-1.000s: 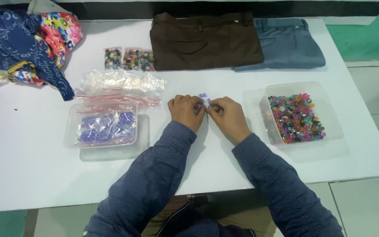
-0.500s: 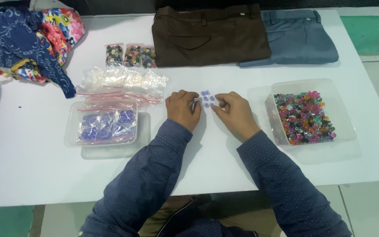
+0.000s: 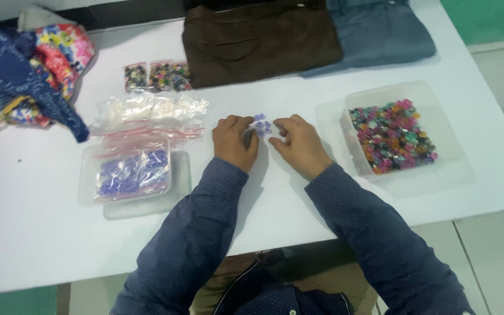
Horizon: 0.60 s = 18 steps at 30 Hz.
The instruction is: Sorting small decorative buttons and placing them into plastic bags
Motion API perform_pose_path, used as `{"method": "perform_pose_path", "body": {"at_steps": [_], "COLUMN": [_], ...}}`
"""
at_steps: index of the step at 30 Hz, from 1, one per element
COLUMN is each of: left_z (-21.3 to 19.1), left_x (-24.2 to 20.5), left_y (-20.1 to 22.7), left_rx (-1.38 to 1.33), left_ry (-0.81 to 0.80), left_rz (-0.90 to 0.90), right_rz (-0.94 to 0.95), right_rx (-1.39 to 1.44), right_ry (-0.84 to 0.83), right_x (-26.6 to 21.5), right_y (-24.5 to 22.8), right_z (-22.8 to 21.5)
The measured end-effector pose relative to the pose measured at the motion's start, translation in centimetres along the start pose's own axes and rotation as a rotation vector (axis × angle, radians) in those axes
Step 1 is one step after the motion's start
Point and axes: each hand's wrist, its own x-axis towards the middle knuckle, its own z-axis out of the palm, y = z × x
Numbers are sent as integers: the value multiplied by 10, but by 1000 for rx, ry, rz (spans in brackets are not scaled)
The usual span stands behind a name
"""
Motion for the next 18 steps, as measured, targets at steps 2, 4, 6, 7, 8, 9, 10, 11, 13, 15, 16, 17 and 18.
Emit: {"method": "perform_pose_path", "body": {"at_steps": [2,4,6,7,8,9,10,11,13,15,16,17,18], "left_z": [3,11,20,23,26,29,32,35,38,37,32,28,22], "left_x": [-3,-6,-9,-14,-20,-25,-30,-36,-42,-45,-44,-42,-40], "left_y": [1,6,11,20,29,37,41,44,50,56,62,68,75], "left_rx": [-15,-35,-52,-61,-85,-106,-112,-152,-195,-170,-170,-189,-209], "left_ry": [72,137,194,184,119,56,48,-32,-113,-157,-162,-132,-102], "left_rz": [96,200,319,337,351,361,375,404,438,503,506,542,578], "right_rz": [2,13,-28,-12,4,18,32,29,31,16,20,12,3], "right_rx": [-26,-46,-178,-178,-241,-304,-304,-307,-313,-264,-261,-168,-75], "right_ry": [11,30,-47,-30,-63,-100,-88,-90,-86,-112,-110,-106,-102], "right_x": [-8,-17,-22,-32,-41,-50,-62,-74,-97,-121,-132,-143,-154], "right_y": [-2,9,26,29,32,35,29,23,16,14,12,11,9], "right_z": [3,10,25,26,27,29,19,10,-7,-21,-32,-42,-52]}}
